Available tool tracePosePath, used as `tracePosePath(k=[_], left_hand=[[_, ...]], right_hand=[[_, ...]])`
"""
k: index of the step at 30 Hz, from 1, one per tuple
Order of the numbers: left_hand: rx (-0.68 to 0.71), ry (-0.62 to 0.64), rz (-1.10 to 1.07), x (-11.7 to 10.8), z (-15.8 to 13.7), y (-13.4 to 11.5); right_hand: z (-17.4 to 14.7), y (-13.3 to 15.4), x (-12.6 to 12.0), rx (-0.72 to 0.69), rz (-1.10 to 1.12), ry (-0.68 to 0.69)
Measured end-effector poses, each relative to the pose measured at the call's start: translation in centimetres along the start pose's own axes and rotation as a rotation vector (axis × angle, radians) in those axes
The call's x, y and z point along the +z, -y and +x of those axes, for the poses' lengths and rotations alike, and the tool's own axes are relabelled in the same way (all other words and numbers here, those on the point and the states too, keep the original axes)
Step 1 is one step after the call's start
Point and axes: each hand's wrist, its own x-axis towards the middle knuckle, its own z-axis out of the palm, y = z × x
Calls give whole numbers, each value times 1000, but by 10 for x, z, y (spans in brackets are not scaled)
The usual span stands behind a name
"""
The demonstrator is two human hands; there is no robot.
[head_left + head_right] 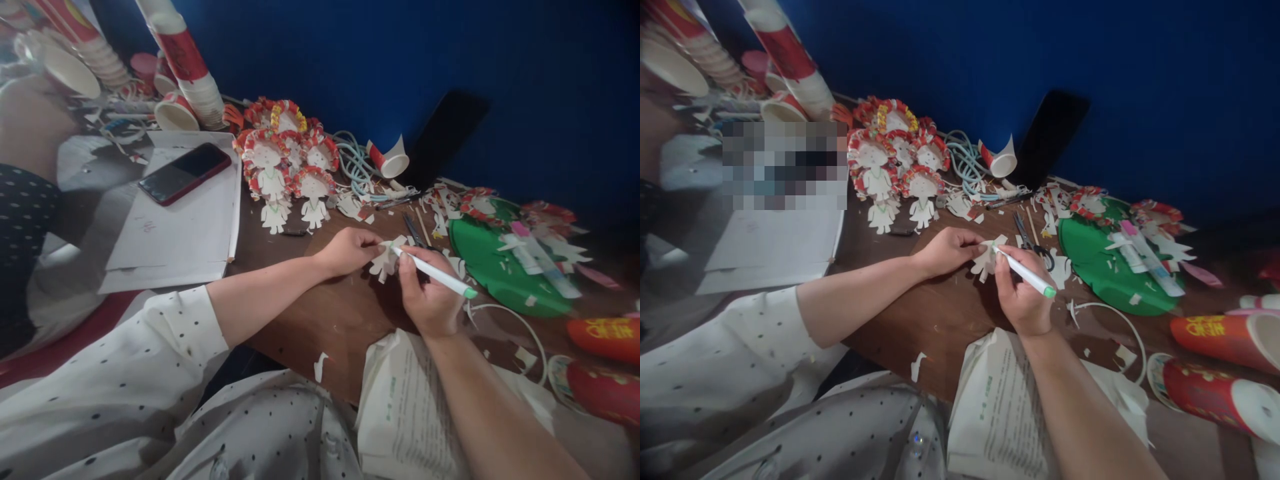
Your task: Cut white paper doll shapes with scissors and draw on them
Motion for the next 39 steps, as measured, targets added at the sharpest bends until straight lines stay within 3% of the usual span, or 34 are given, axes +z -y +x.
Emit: tracePosePath(k=[39], left_hand=[[-24, -9, 14, 0, -1, -1]], right_hand=[[-2, -1, 0, -35, -5, 12]])
